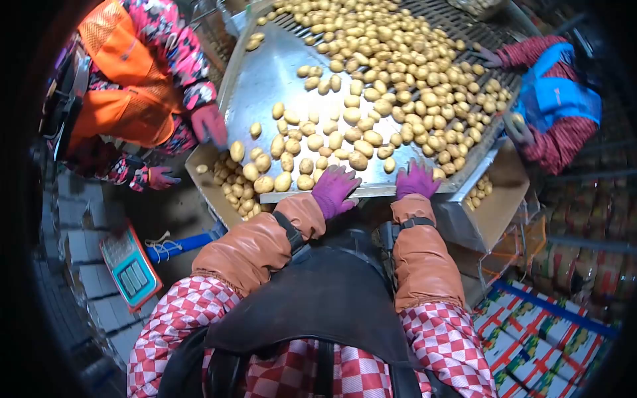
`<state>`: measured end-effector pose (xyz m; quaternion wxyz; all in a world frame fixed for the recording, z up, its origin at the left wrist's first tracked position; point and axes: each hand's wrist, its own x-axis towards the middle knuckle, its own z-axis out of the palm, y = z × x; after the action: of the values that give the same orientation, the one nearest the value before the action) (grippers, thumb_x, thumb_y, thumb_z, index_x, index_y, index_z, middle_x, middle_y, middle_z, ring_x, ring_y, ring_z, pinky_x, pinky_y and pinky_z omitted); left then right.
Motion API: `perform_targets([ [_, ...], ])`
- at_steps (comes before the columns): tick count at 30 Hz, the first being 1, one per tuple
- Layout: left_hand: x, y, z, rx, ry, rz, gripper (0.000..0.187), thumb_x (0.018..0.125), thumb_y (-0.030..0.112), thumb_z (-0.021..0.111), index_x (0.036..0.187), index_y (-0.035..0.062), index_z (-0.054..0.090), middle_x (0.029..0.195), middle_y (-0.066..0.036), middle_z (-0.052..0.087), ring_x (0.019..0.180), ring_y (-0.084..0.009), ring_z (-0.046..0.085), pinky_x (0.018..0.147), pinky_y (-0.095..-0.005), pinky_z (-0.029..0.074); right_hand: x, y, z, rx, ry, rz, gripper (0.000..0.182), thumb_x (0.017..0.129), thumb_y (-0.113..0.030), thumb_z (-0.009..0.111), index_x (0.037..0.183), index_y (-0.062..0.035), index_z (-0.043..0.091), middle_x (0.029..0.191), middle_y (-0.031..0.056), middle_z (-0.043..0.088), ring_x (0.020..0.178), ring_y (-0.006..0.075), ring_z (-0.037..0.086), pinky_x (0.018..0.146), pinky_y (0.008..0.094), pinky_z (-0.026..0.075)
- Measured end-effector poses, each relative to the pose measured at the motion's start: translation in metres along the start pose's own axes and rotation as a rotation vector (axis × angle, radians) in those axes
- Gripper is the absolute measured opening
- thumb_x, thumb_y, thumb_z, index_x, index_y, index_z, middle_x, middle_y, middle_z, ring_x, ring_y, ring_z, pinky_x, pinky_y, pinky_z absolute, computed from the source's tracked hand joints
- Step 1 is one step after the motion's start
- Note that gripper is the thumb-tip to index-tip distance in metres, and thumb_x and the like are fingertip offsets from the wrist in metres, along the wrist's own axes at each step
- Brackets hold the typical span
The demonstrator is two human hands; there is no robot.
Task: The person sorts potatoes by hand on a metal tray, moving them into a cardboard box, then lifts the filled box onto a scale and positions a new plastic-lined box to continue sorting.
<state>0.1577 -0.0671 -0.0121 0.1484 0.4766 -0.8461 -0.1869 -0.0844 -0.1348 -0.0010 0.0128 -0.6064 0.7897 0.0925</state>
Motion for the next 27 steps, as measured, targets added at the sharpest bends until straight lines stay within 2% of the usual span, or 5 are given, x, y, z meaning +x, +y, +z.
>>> perform_targets([
  [6, -0.032, -0.026, 0.003, -0.167, 0.214, 0.03, 0.054, 0.079, 0.038, 0.067, 0.126, 0.0131, 0.058, 0.133, -0.014, 0.053, 0.128, -0.0395, 0.041, 0.108, -0.0549, 0.027, 0.0, -0.01, -0.001, -0.04, -0.078, -0.033, 0.06, 0.088, -0.049, 0.049, 0.143, -0.0262, 0.04, 0.15, 0.0019, 0.038, 0.139, 0.0264, 0.032, 0.11, 0.0641, 0.016],
  [12, -0.089, -0.038, -0.013, -0.614, 0.138, 0.139, 0.042, 0.086, 0.031, 0.064, 0.123, 0.0131, 0.061, 0.124, -0.014, 0.059, 0.121, -0.0354, 0.05, 0.105, -0.0478, 0.037, -0.004, 0.007, 0.021, -0.036, -0.056, -0.044, 0.066, 0.087, -0.052, 0.051, 0.145, -0.0222, 0.038, 0.15, 0.0026, 0.037, 0.139, 0.0285, 0.031, 0.109, 0.0649, 0.017],
  [16, -0.18, -0.054, -0.069, -0.955, 0.017, -0.235, 0.029, 0.092, 0.024, 0.061, 0.115, 0.0077, 0.066, 0.11, -0.014, 0.067, 0.103, -0.0274, 0.063, 0.093, -0.0375, 0.048, -0.008, 0.003, 0.02, -0.023, -0.077, -0.05, 0.066, 0.087, -0.051, 0.051, 0.144, -0.0188, 0.041, 0.15, 0.0058, 0.038, 0.139, 0.0282, 0.033, 0.109, 0.0654, 0.014],
  [20, -0.266, -0.051, -0.024, -1.038, 0.01, -0.653, 0.03, 0.087, 0.024, 0.063, 0.111, 0.0076, 0.068, 0.107, -0.011, 0.069, 0.101, -0.0229, 0.066, 0.091, -0.033, 0.049, -0.012, 0.018, 0.027, -0.084, -0.068, -0.04, 0.066, 0.088, -0.051, 0.05, 0.144, -0.0194, 0.04, 0.149, 0.0055, 0.039, 0.138, 0.0254, 0.034, 0.11, 0.0646, 0.013],
  [27, -0.319, -0.064, 0.05, -0.744, -0.136, -0.896, 0.025, 0.087, 0.023, 0.062, 0.107, 0.0098, 0.069, 0.103, -0.01, 0.07, 0.096, -0.0229, 0.067, 0.088, -0.034, 0.05, -0.01, 0.02, 0.032, -0.05, -0.094, -0.032, 0.067, 0.087, -0.051, 0.05, 0.145, -0.021, 0.038, 0.15, 0.0029, 0.038, 0.138, 0.0236, 0.033, 0.11, 0.0648, 0.013],
])
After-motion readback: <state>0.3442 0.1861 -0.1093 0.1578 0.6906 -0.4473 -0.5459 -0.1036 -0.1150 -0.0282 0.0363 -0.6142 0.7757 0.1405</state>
